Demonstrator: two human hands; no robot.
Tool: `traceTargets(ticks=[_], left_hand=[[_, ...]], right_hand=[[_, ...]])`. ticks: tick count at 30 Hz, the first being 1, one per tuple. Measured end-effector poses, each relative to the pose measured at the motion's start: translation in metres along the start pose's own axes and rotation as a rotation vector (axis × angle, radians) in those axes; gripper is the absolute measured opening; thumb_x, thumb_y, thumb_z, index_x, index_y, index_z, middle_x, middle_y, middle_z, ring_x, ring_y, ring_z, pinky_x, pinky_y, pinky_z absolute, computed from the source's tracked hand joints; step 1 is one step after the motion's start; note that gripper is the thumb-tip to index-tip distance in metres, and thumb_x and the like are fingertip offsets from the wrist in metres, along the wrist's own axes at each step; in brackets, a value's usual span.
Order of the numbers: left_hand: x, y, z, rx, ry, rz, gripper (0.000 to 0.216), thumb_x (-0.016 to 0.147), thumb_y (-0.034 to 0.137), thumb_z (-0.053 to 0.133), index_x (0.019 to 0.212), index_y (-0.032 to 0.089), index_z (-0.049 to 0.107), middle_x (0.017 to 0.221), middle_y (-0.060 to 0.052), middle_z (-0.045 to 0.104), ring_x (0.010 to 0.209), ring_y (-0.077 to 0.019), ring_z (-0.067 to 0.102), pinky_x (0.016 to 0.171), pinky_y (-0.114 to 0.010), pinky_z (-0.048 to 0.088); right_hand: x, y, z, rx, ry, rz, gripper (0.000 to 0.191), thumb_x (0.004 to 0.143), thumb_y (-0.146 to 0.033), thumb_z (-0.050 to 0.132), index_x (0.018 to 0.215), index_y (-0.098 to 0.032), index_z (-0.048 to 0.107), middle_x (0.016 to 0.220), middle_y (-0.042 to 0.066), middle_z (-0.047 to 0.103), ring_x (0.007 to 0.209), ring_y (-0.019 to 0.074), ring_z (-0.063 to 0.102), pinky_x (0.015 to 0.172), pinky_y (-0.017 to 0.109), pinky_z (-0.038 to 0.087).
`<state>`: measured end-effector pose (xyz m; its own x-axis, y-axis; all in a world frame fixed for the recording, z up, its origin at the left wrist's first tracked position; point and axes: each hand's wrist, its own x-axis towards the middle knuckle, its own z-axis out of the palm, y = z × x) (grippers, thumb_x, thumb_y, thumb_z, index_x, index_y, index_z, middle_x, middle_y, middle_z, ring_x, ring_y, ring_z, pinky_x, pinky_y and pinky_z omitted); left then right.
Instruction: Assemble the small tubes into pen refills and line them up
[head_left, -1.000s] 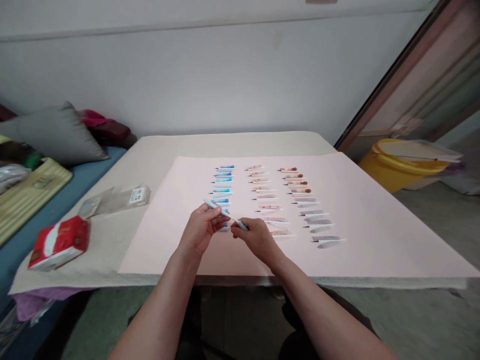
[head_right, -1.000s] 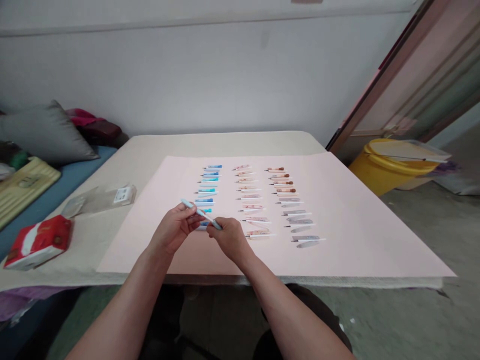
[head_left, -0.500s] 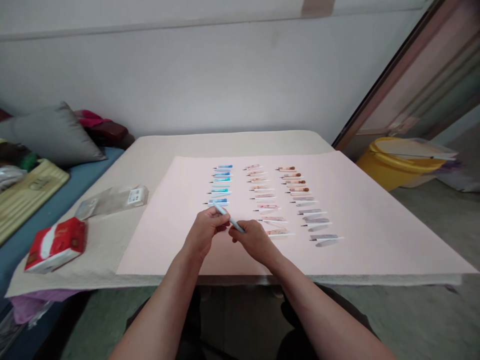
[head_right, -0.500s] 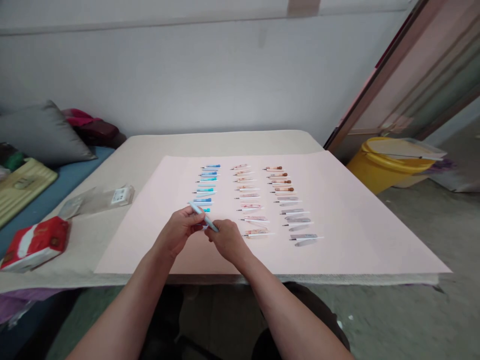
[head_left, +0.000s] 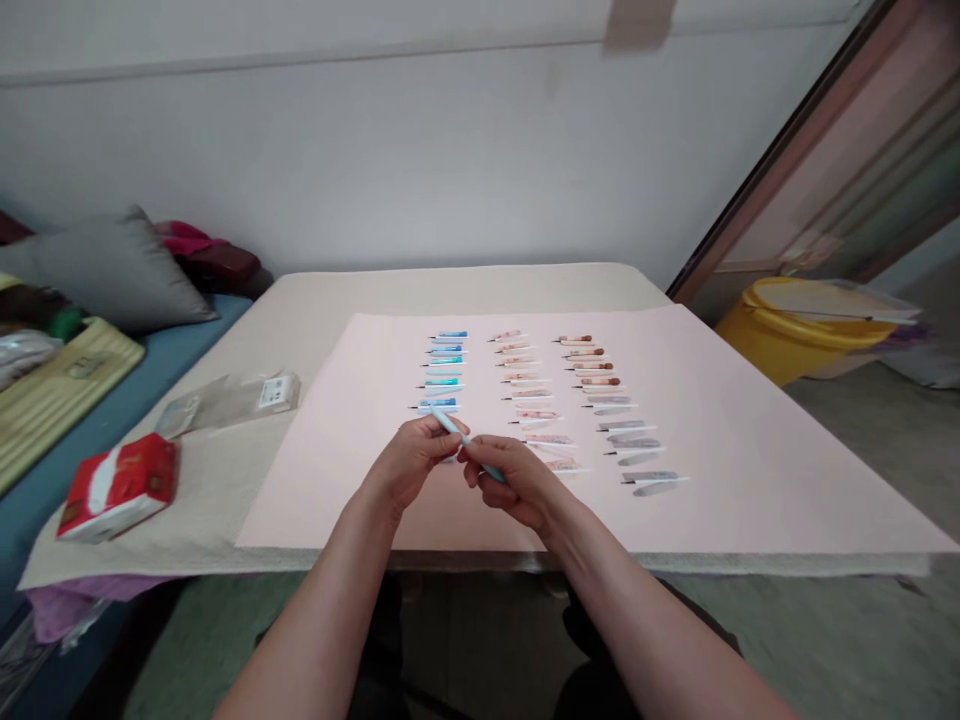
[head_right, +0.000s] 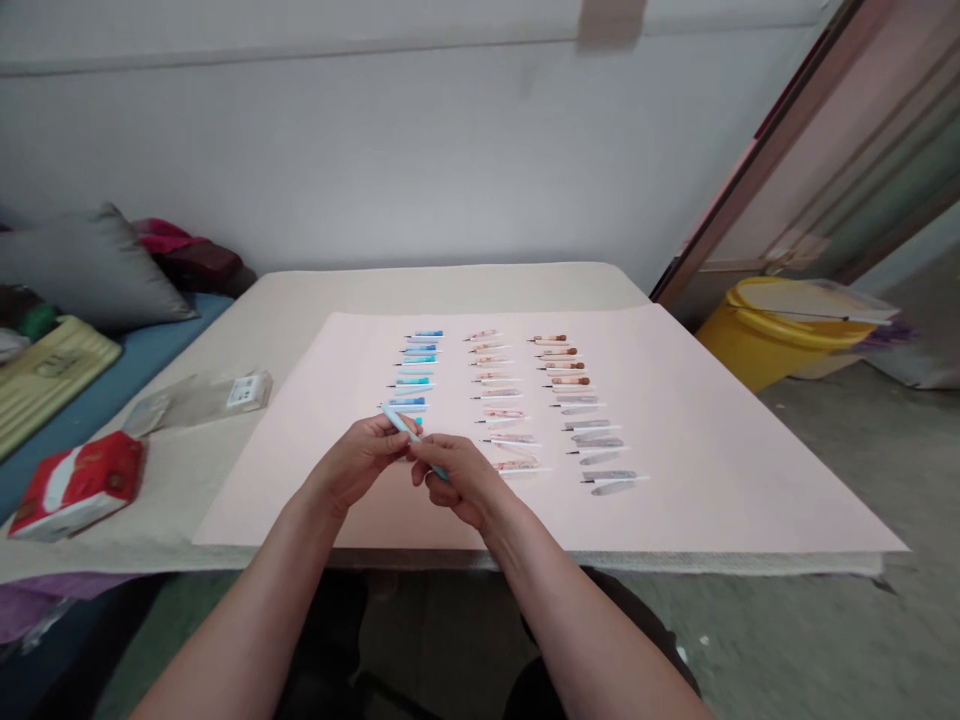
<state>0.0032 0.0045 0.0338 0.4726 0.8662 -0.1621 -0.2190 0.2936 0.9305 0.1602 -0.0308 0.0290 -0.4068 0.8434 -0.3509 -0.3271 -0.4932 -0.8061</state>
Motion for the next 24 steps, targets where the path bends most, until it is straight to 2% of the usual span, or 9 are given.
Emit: traceTargets(ticks=[3, 5, 10, 13, 15, 17, 19, 22, 24], left_hand=[[0.0008, 0.0007, 0.0, -0.003, -0.033, 0.021, 0.018, 0.073, 0.026, 0.068, 0.084, 0.012, 0.064, 0.074, -0.004, 0.06, 0.066, -0.0135, 0.054, 0.07, -0.03, 0.04], [0.0011, 0.0004, 0.0007, 0.007, -0.033, 0.025, 0.018, 0.072, 0.025, 0.068, 0.084, 0.012, 0.065, 0.077, -0.005, 0.06, 0.068, -0.0133, 0.053, 0.07, -0.029, 0.04], [-0.0002, 0.0002, 0.0048, 0.028, 0.021, 0.007, 0.022, 0.071, 0.028, 0.07, 0.086, 0.013, 0.065, 0.079, -0.004, 0.06, 0.07, -0.0131, 0.054, 0.071, -0.029, 0.041], [-0.0012, -0.0006, 0.007, 0.063, 0.161, 0.022, 0.024, 0.072, 0.037, 0.067, 0.084, 0.016, 0.064, 0.077, -0.003, 0.06, 0.07, -0.0137, 0.055, 0.07, -0.03, 0.042], [-0.0013, -0.0017, 0.0066, 0.12, 0.306, 0.075, 0.026, 0.072, 0.041, 0.066, 0.073, 0.016, 0.062, 0.069, -0.002, 0.059, 0.064, -0.0126, 0.053, 0.065, -0.028, 0.041], [-0.0011, -0.0021, 0.0049, 0.146, 0.388, 0.112, 0.027, 0.07, 0.041, 0.068, 0.065, 0.015, 0.059, 0.063, -0.001, 0.057, 0.059, -0.0115, 0.052, 0.063, -0.027, 0.041], [-0.0011, -0.0005, 0.0031, 0.109, 0.353, 0.099, 0.026, 0.07, 0.038, 0.068, 0.065, 0.015, 0.06, 0.064, -0.002, 0.058, 0.059, -0.0118, 0.053, 0.064, -0.028, 0.041], [-0.0017, 0.0043, 0.0022, 0.019, 0.19, 0.049, 0.022, 0.073, 0.036, 0.066, 0.074, 0.013, 0.063, 0.069, -0.004, 0.06, 0.06, -0.0125, 0.054, 0.065, -0.029, 0.042], [-0.0023, 0.0064, 0.0028, -0.024, 0.124, 0.037, 0.022, 0.074, 0.035, 0.064, 0.081, 0.013, 0.064, 0.076, -0.005, 0.061, 0.063, -0.013, 0.055, 0.066, -0.03, 0.043]], right_hand=[[0.0003, -0.0004, 0.0007, 0.139, -0.076, 0.041, 0.029, 0.081, -0.045, 0.054, 0.081, -0.016, 0.056, 0.05, -0.003, 0.057, 0.029, 0.0007, 0.016, 0.034, 0.018, 0.009], [0.001, 0.0018, 0.0021, 0.178, -0.071, 0.051, 0.028, 0.081, -0.044, 0.053, 0.08, -0.016, 0.054, 0.047, -0.005, 0.055, 0.028, 0.0009, 0.016, 0.033, 0.018, 0.009], [0.0028, 0.0063, 0.0054, 0.032, 0.106, -0.099, 0.028, 0.077, -0.041, 0.057, 0.068, -0.015, 0.053, 0.045, -0.004, 0.051, 0.029, 0.0014, 0.022, 0.034, 0.02, 0.01], [0.0043, 0.0064, 0.0063, -0.167, 0.209, -0.178, 0.031, 0.078, -0.043, 0.056, 0.067, -0.015, 0.056, 0.045, -0.005, 0.05, 0.032, 0.0019, 0.023, 0.036, 0.021, 0.01], [0.0048, 0.0066, 0.007, -0.255, 0.231, -0.196, 0.029, 0.079, -0.042, 0.055, 0.07, -0.015, 0.059, 0.045, -0.005, 0.05, 0.033, 0.002, 0.023, 0.036, 0.021, 0.01], [0.0043, 0.007, 0.0079, -0.279, 0.225, -0.18, 0.028, 0.079, -0.042, 0.055, 0.072, -0.015, 0.06, 0.045, -0.005, 0.05, 0.033, 0.0022, 0.023, 0.036, 0.02, 0.011], [0.0027, 0.0071, 0.0084, -0.223, 0.179, -0.137, 0.03, 0.08, -0.045, 0.054, 0.076, -0.015, 0.06, 0.044, -0.006, 0.049, 0.032, 0.0024, 0.021, 0.036, 0.021, 0.01], [0.0003, 0.0064, 0.0082, -0.078, 0.062, -0.077, 0.034, 0.081, -0.049, 0.051, 0.084, -0.016, 0.058, 0.044, -0.008, 0.045, 0.031, 0.0026, 0.018, 0.035, 0.021, 0.009], [0.0003, 0.0059, 0.0081, -0.057, 0.046, -0.07, 0.033, 0.081, -0.049, 0.052, 0.083, -0.017, 0.058, 0.044, -0.008, 0.044, 0.031, 0.0027, 0.017, 0.035, 0.021, 0.009]])
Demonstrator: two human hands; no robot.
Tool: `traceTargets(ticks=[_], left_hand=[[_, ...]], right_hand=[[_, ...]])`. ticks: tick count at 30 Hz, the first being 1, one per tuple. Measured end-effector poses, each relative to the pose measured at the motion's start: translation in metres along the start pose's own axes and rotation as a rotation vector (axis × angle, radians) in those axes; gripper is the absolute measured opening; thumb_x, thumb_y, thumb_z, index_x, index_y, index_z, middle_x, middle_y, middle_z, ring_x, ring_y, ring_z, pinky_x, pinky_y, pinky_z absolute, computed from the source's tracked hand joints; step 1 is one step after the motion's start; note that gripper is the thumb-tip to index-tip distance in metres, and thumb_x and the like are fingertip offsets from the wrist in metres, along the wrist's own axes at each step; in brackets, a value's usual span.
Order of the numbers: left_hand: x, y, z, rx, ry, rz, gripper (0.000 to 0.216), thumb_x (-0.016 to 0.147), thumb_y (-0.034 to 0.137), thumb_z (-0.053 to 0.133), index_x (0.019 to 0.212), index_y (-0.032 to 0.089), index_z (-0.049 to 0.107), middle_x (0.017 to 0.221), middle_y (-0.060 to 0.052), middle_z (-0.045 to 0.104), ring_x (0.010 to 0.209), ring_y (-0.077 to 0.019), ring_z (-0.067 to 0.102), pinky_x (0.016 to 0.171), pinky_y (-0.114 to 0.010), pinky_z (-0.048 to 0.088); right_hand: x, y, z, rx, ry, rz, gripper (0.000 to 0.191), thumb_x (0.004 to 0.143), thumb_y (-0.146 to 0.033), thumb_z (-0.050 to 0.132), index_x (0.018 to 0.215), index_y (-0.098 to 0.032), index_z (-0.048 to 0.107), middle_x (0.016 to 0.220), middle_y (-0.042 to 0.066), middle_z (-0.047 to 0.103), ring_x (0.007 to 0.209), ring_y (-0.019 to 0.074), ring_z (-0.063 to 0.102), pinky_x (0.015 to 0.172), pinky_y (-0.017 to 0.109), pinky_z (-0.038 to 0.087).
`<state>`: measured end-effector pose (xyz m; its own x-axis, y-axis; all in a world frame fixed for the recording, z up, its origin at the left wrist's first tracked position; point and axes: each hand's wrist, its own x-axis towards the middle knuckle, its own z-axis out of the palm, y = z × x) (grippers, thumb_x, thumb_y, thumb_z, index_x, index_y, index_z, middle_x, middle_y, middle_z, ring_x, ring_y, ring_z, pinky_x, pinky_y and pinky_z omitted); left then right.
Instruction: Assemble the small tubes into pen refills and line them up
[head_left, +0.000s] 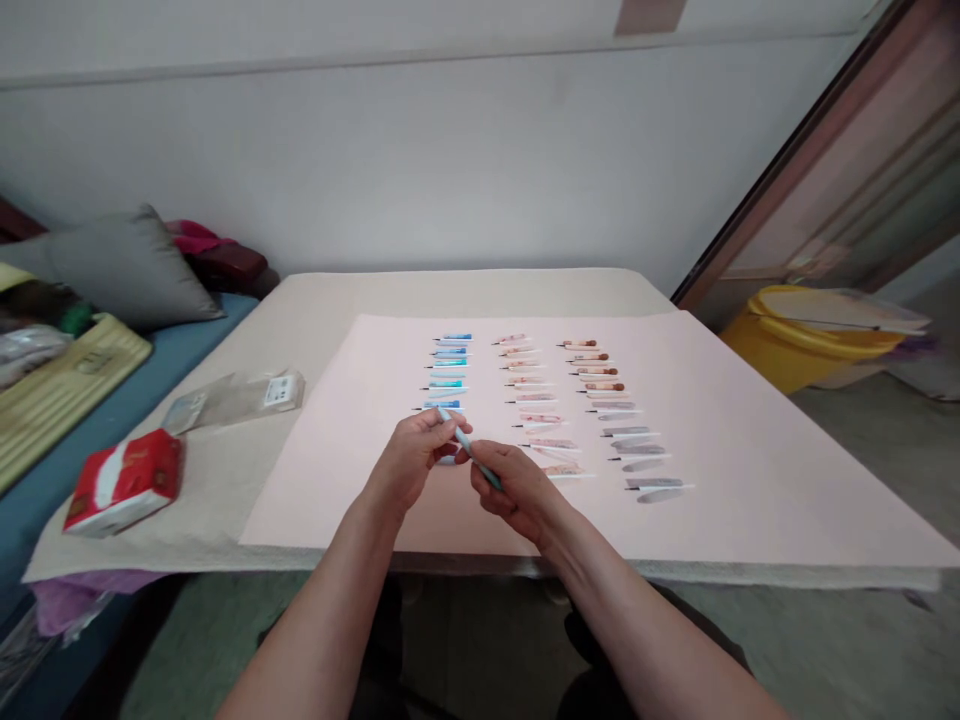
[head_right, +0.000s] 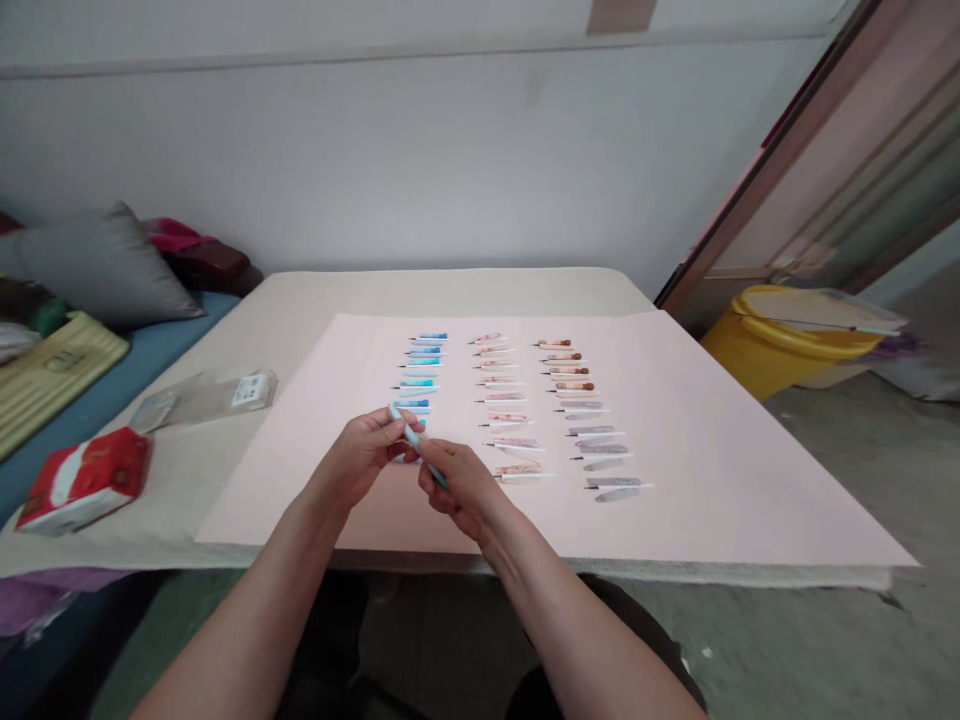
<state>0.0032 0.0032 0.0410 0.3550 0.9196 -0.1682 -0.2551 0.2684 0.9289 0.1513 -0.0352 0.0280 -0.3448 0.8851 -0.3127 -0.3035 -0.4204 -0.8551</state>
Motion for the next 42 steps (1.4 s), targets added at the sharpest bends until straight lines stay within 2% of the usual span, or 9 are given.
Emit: traceTargets(ticks=[3, 7, 14, 19, 26, 31, 33, 38, 42], left_hand=[[-0.0004, -0.002, 0.0007, 0.014, 0.08, 0.028, 0.024, 0.074, 0.037, 0.064, 0.082, 0.015, 0.064, 0.082, -0.005, 0.061, 0.068, -0.0132, 0.055, 0.068, -0.029, 0.043], [0.0007, -0.0077, -0.0013, 0.104, 0.244, 0.133, 0.027, 0.072, 0.039, 0.066, 0.063, 0.015, 0.058, 0.063, 0.0, 0.053, 0.063, -0.0107, 0.05, 0.067, -0.026, 0.042], [0.0038, -0.0073, -0.003, -0.016, 0.118, 0.021, 0.028, 0.074, 0.038, 0.064, 0.089, 0.014, 0.066, 0.091, -0.009, 0.063, 0.073, -0.0149, 0.057, 0.069, -0.03, 0.044], [0.0034, -0.0077, -0.0038, 0.086, 0.278, 0.112, 0.024, 0.07, 0.039, 0.068, 0.069, 0.015, 0.063, 0.072, -0.003, 0.061, 0.069, -0.013, 0.055, 0.071, -0.028, 0.044], [0.0034, -0.0064, -0.0051, -0.014, 0.151, 0.043, 0.023, 0.073, 0.035, 0.065, 0.083, 0.014, 0.068, 0.092, -0.008, 0.063, 0.075, -0.0137, 0.056, 0.072, -0.029, 0.045], [0.0026, -0.0089, -0.0025, 0.02, 0.25, 0.089, 0.024, 0.07, 0.037, 0.069, 0.067, 0.015, 0.062, 0.073, -0.003, 0.06, 0.068, -0.0118, 0.054, 0.07, -0.028, 0.044], [0.003, -0.0083, -0.0032, -0.002, 0.22, 0.078, 0.022, 0.069, 0.034, 0.07, 0.065, 0.014, 0.062, 0.075, -0.004, 0.061, 0.069, -0.0121, 0.054, 0.071, -0.028, 0.044], [0.0036, -0.0061, -0.0045, -0.011, 0.109, 0.032, 0.023, 0.073, 0.035, 0.065, 0.081, 0.014, 0.067, 0.083, -0.006, 0.064, 0.069, -0.0127, 0.055, 0.072, -0.03, 0.044], [0.0032, -0.0084, -0.0035, 0.057, 0.235, 0.076, 0.024, 0.071, 0.038, 0.067, 0.07, 0.015, 0.062, 0.07, -0.002, 0.059, 0.065, -0.0113, 0.053, 0.071, -0.029, 0.043]], right_hand=[[0.0024, 0.0005, 0.001, -0.14, 0.117, -0.063, 0.03, 0.079, -0.045, 0.055, 0.077, -0.016, 0.059, 0.043, -0.008, 0.043, 0.033, 0.0027, 0.021, 0.036, 0.021, 0.01], [0.0034, 0.0018, 0.0027, -0.277, 0.186, -0.122, 0.03, 0.078, -0.044, 0.055, 0.076, -0.015, 0.062, 0.044, -0.006, 0.045, 0.035, 0.003, 0.024, 0.037, 0.02, 0.014], [-0.0001, -0.001, 0.0015, -0.133, 0.081, -0.045, 0.032, 0.079, -0.047, 0.053, 0.081, -0.016, 0.06, 0.043, -0.007, 0.043, 0.033, 0.0034, 0.02, 0.036, 0.021, 0.01], [0.0019, 0.0016, 0.0021, -0.299, 0.157, -0.113, 0.029, 0.079, -0.043, 0.053, 0.076, -0.016, 0.061, 0.045, -0.006, 0.046, 0.036, 0.0037, 0.025, 0.038, 0.02, 0.015], [0.0021, 0.0017, 0.0014, -0.234, 0.137, -0.071, 0.031, 0.08, -0.045, 0.052, 0.082, -0.016, 0.061, 0.044, -0.007, 0.044, 0.035, 0.0038, 0.023, 0.037, 0.02, 0.013], [0.0036, 0.0025, 0.002, -0.244, 0.152, -0.098, 0.031, 0.079, -0.045, 0.054, 0.08, -0.015, 0.062, 0.044, -0.006, 0.045, 0.036, 0.0037, 0.024, 0.037, 0.019, 0.014], [0.0029, 0.003, 0.0017, -0.194, 0.129, -0.068, 0.033, 0.078, -0.047, 0.054, 0.081, -0.015, 0.061, 0.044, -0.007, 0.044, 0.035, 0.0036, 0.023, 0.036, 0.02, 0.012], [0.0004, 0.0014, 0.0011, -0.054, 0.068, -0.031, 0.032, 0.078, -0.047, 0.055, 0.083, -0.016, 0.06, 0.045, -0.008, 0.042, 0.033, 0.0024, 0.019, 0.036, 0.02, 0.01], [0.0006, 0.0, 0.0029, -0.085, 0.118, -0.066, 0.027, 0.078, -0.043, 0.056, 0.079, -0.016, 0.059, 0.043, -0.008, 0.041, 0.034, 0.0022, 0.019, 0.036, 0.019, 0.009]])
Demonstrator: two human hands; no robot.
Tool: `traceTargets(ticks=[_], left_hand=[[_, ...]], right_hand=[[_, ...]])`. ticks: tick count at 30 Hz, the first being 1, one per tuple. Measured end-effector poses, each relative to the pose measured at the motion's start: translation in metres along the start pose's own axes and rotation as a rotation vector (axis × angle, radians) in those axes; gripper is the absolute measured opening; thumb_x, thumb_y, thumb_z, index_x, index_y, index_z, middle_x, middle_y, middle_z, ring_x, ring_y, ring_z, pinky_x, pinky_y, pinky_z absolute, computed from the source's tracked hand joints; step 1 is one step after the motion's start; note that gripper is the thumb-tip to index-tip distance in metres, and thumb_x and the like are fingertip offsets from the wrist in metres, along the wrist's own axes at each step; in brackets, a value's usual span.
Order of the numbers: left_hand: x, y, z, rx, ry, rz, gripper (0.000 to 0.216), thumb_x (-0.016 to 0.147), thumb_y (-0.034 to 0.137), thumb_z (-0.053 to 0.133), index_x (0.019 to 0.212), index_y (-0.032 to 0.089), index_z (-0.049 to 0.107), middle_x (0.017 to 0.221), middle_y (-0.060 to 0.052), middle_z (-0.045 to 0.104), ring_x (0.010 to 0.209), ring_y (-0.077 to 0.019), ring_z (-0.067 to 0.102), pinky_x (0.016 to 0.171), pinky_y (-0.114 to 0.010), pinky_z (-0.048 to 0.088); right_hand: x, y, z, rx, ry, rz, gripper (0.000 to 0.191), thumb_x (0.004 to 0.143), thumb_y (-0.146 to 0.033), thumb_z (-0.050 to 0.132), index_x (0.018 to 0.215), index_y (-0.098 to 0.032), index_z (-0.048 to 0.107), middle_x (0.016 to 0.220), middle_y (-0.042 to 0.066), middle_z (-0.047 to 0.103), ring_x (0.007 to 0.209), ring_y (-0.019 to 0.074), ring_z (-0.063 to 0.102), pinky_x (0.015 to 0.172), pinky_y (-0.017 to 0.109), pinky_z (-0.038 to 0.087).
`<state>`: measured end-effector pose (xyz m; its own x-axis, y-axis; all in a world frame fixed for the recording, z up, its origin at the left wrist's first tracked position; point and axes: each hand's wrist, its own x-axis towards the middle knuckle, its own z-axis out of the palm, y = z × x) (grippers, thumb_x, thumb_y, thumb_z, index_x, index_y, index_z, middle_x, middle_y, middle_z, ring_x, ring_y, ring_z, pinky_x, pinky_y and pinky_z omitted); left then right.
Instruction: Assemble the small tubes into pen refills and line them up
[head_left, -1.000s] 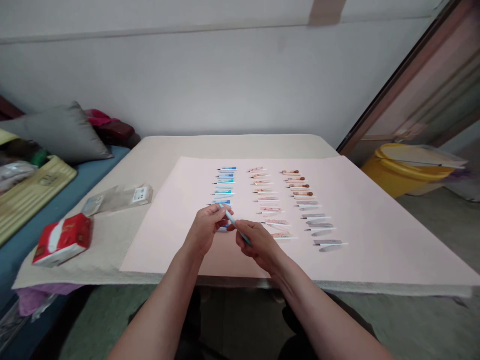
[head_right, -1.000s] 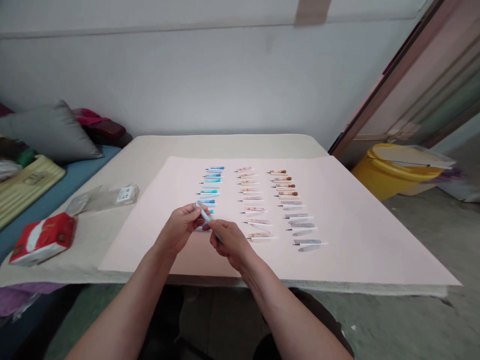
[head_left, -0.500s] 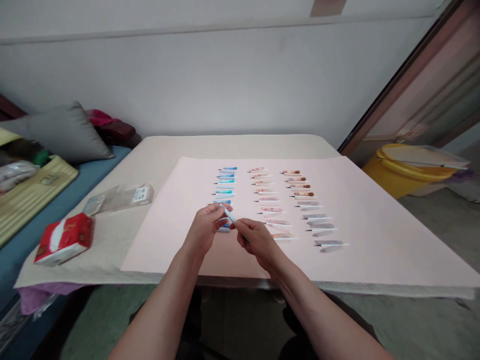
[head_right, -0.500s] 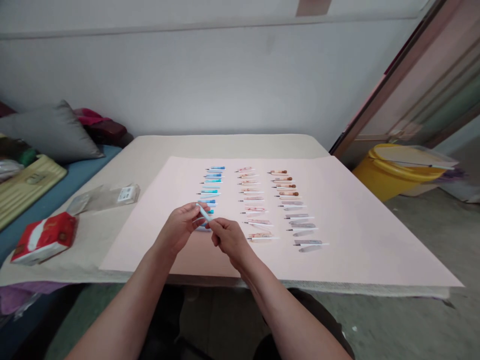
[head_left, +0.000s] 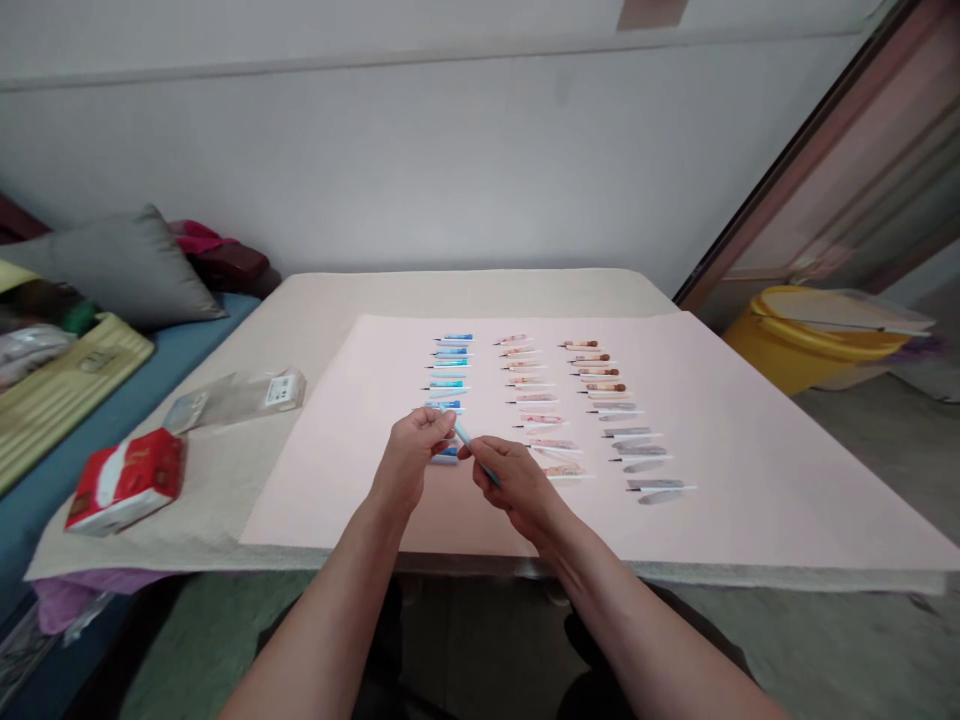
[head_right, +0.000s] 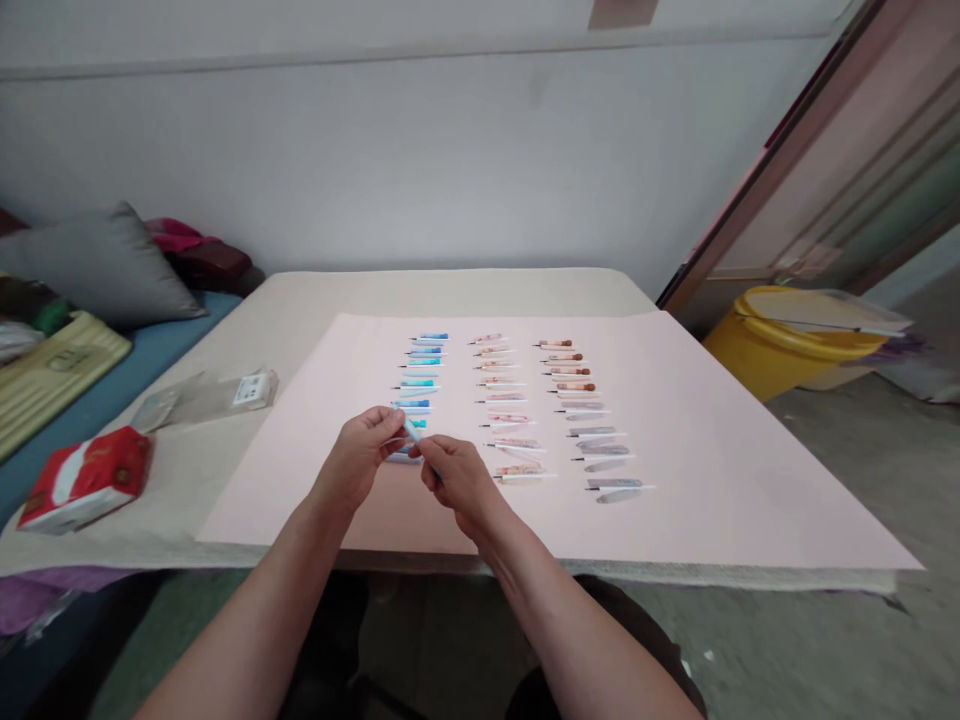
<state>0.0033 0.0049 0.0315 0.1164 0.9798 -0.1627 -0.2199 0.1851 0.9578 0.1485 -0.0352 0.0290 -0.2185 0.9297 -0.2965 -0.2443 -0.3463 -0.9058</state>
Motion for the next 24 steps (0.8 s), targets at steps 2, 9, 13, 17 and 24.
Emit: traceTargets(ticks=[2, 9, 13, 17, 24], left_hand=[[-0.0001, -0.0013, 0.0005, 0.02, 0.032, 0.021, 0.025, 0.069, 0.036, 0.069, 0.064, 0.015, 0.059, 0.063, 0.0, 0.055, 0.063, -0.0108, 0.051, 0.07, -0.028, 0.042], [-0.0026, -0.001, 0.0045, 0.038, 0.022, 0.045, 0.025, 0.07, 0.039, 0.067, 0.064, 0.016, 0.059, 0.065, -0.001, 0.056, 0.066, -0.0121, 0.053, 0.07, -0.028, 0.042], [-0.0043, -0.0002, 0.0055, 0.068, 0.03, 0.063, 0.028, 0.068, 0.036, 0.07, 0.058, 0.016, 0.054, 0.06, 0.001, 0.054, 0.058, -0.0105, 0.049, 0.062, -0.027, 0.04], [-0.0042, 0.0028, 0.0062, -0.057, -0.099, -0.002, 0.023, 0.073, 0.035, 0.066, 0.069, 0.013, 0.06, 0.067, -0.002, 0.058, 0.056, -0.0104, 0.05, 0.059, -0.027, 0.039], [-0.0039, 0.0018, 0.0041, -0.055, -0.09, -0.009, 0.023, 0.073, 0.037, 0.066, 0.071, 0.014, 0.061, 0.069, -0.002, 0.058, 0.058, -0.0102, 0.051, 0.063, -0.028, 0.041]], right_hand=[[0.0003, -0.0004, 0.0001, -0.006, -0.01, 0.003, 0.027, 0.078, -0.043, 0.056, 0.079, -0.016, 0.059, 0.044, -0.008, 0.042, 0.034, 0.0022, 0.02, 0.036, 0.019, 0.009], [0.0012, 0.0001, -0.0011, -0.037, 0.006, -0.023, 0.027, 0.08, -0.042, 0.054, 0.081, -0.015, 0.06, 0.044, -0.008, 0.042, 0.035, 0.0029, 0.022, 0.037, 0.019, 0.011], [0.0014, 0.0048, -0.0011, 0.025, -0.057, -0.003, 0.031, 0.081, -0.045, 0.055, 0.081, -0.015, 0.06, 0.044, -0.007, 0.043, 0.034, 0.0025, 0.022, 0.036, 0.019, 0.011], [0.0018, 0.0079, -0.0037, 0.33, -0.227, 0.126, 0.029, 0.083, -0.042, 0.053, 0.084, -0.014, 0.058, 0.042, -0.009, 0.04, 0.031, 0.0016, 0.015, 0.035, 0.019, 0.009], [0.0037, 0.0087, -0.0019, 0.354, -0.171, 0.097, 0.026, 0.083, -0.039, 0.054, 0.08, -0.013, 0.058, 0.042, -0.008, 0.043, 0.03, 0.0011, 0.016, 0.034, 0.018, 0.01]])
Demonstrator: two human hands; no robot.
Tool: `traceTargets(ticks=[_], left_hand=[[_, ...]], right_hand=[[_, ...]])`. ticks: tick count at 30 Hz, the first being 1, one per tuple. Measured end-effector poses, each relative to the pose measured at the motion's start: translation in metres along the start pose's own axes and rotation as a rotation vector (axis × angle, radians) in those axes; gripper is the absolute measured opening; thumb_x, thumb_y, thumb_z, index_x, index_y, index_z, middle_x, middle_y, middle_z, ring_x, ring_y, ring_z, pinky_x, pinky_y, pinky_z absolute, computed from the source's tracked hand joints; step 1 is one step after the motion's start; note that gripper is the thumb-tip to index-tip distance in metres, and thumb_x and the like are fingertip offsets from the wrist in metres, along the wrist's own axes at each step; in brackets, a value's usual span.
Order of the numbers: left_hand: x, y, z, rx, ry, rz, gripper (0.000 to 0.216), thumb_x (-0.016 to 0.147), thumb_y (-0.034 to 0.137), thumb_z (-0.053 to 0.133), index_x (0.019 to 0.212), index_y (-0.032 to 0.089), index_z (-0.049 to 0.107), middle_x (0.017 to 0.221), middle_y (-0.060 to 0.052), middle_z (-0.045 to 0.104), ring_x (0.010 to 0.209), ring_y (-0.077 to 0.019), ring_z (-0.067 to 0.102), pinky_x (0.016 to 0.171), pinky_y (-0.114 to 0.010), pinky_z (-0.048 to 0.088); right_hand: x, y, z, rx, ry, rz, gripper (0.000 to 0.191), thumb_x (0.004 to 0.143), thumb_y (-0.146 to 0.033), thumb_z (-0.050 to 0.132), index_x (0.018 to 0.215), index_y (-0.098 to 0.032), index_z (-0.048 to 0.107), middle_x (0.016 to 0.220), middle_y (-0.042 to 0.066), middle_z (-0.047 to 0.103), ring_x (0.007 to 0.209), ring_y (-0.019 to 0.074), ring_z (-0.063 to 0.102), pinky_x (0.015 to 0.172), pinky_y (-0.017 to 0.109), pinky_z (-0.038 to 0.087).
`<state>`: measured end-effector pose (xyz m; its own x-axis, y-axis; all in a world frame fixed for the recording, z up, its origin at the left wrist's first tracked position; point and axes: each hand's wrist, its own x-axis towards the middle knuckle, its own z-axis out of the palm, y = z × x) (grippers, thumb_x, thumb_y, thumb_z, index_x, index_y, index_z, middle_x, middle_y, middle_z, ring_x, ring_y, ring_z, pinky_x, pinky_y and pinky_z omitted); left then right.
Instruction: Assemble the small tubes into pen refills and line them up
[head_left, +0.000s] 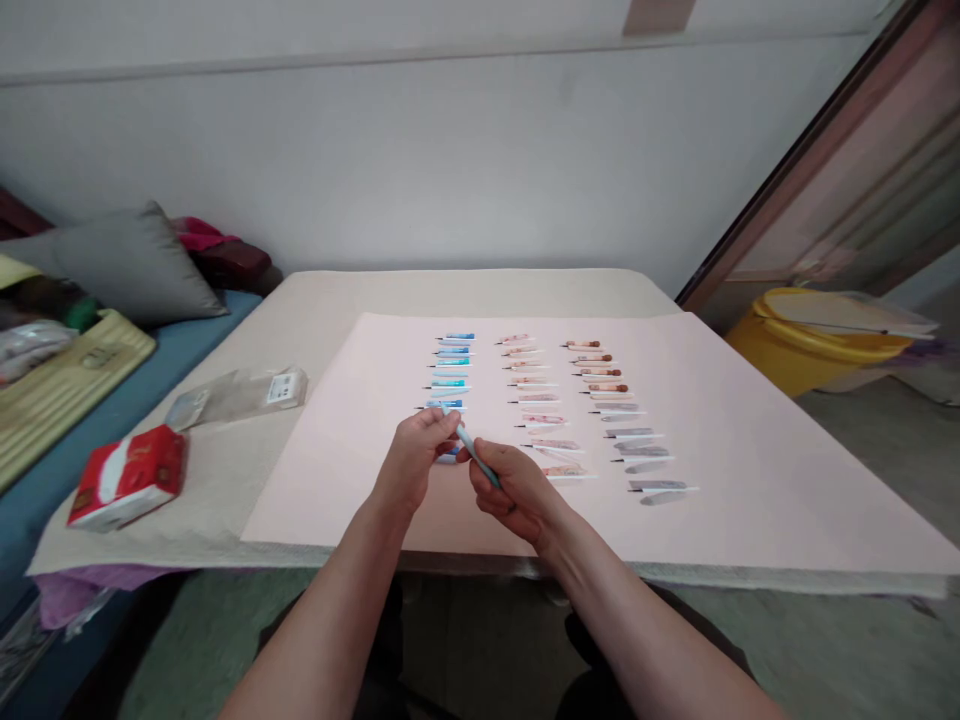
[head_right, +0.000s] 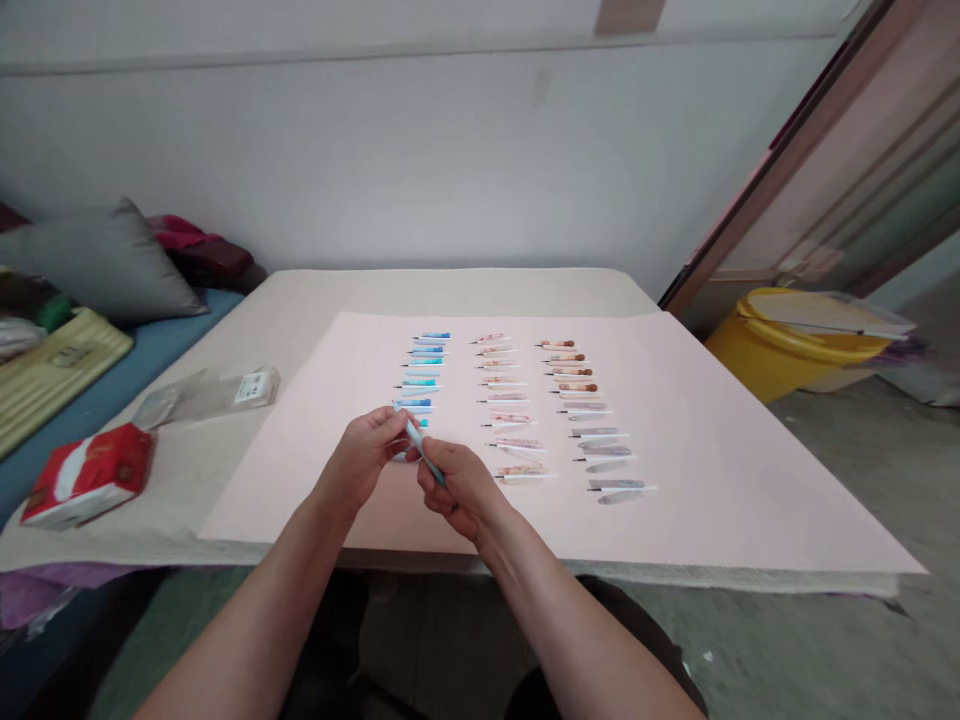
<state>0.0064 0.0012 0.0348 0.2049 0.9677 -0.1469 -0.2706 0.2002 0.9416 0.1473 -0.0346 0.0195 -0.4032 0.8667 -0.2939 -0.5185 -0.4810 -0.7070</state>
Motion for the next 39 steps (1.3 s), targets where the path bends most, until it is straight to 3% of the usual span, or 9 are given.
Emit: traceTargets(ticks=[4, 13, 19, 22, 27, 34, 39], left_hand=[[0.001, -0.004, -0.003, 0.096, 0.059, 0.052, 0.026, 0.071, 0.035, 0.067, 0.061, 0.015, 0.054, 0.059, 0.001, 0.055, 0.056, -0.01, 0.05, 0.064, -0.027, 0.04], [0.002, 0.0, 0.003, -0.075, -0.129, -0.005, 0.016, 0.077, 0.029, 0.06, 0.076, 0.013, 0.06, 0.067, -0.002, 0.057, 0.055, -0.0099, 0.051, 0.06, -0.026, 0.038], [0.004, -0.002, 0.002, -0.146, -0.162, -0.036, 0.018, 0.078, 0.029, 0.06, 0.08, 0.012, 0.06, 0.073, -0.004, 0.058, 0.054, -0.0087, 0.049, 0.057, -0.025, 0.037], [0.003, -0.003, 0.004, -0.143, -0.143, -0.045, 0.02, 0.076, 0.032, 0.061, 0.08, 0.013, 0.061, 0.072, -0.003, 0.058, 0.055, -0.0087, 0.049, 0.058, -0.025, 0.038], [0.001, -0.006, 0.007, 0.079, -0.015, 0.011, 0.024, 0.073, 0.037, 0.064, 0.067, 0.015, 0.06, 0.063, -0.002, 0.057, 0.062, -0.0126, 0.052, 0.066, -0.028, 0.041], [0.002, -0.008, 0.007, 0.09, -0.065, 0.003, 0.023, 0.075, 0.034, 0.063, 0.063, 0.015, 0.058, 0.059, 0.0, 0.056, 0.059, -0.0115, 0.05, 0.065, -0.027, 0.039], [0.0, -0.01, 0.009, 0.113, -0.052, 0.001, 0.023, 0.076, 0.036, 0.061, 0.068, 0.015, 0.061, 0.065, -0.001, 0.057, 0.063, -0.0122, 0.052, 0.068, -0.028, 0.04]], right_hand=[[0.001, 0.003, 0.001, -0.031, 0.016, -0.026, 0.027, 0.082, -0.041, 0.057, 0.08, -0.013, 0.058, 0.042, -0.008, 0.044, 0.029, 0.0011, 0.018, 0.034, 0.017, 0.011], [-0.001, 0.0, 0.0, 0.243, -0.115, 0.109, 0.023, 0.088, -0.034, 0.051, 0.081, -0.013, 0.057, 0.042, -0.009, 0.042, 0.029, 0.0002, 0.011, 0.031, 0.015, 0.011], [-0.001, -0.002, 0.001, 0.365, -0.176, 0.176, 0.022, 0.091, -0.032, 0.048, 0.08, -0.014, 0.053, 0.043, -0.01, 0.039, 0.029, -0.0001, 0.009, 0.03, 0.013, 0.011], [0.0, 0.0, 0.0, 0.31, -0.13, 0.15, 0.024, 0.089, -0.034, 0.05, 0.079, -0.014, 0.053, 0.042, -0.01, 0.039, 0.029, 0.0, 0.009, 0.03, 0.014, 0.01], [0.003, 0.004, -0.002, 0.07, 0.05, -0.056, 0.026, 0.085, -0.039, 0.054, 0.08, -0.014, 0.056, 0.045, -0.007, 0.047, 0.03, 0.001, 0.02, 0.033, 0.016, 0.013], [0.002, 0.0, -0.001, 0.155, -0.021, 0.057, 0.029, 0.082, -0.042, 0.058, 0.077, -0.014, 0.054, 0.042, -0.009, 0.043, 0.029, -0.0002, 0.013, 0.033, 0.016, 0.01], [0.004, 0.002, 0.001, 0.073, 0.079, -0.032, 0.029, 0.081, -0.043, 0.058, 0.075, -0.015, 0.052, 0.043, -0.008, 0.046, 0.03, 0.0009, 0.017, 0.033, 0.017, 0.011]])
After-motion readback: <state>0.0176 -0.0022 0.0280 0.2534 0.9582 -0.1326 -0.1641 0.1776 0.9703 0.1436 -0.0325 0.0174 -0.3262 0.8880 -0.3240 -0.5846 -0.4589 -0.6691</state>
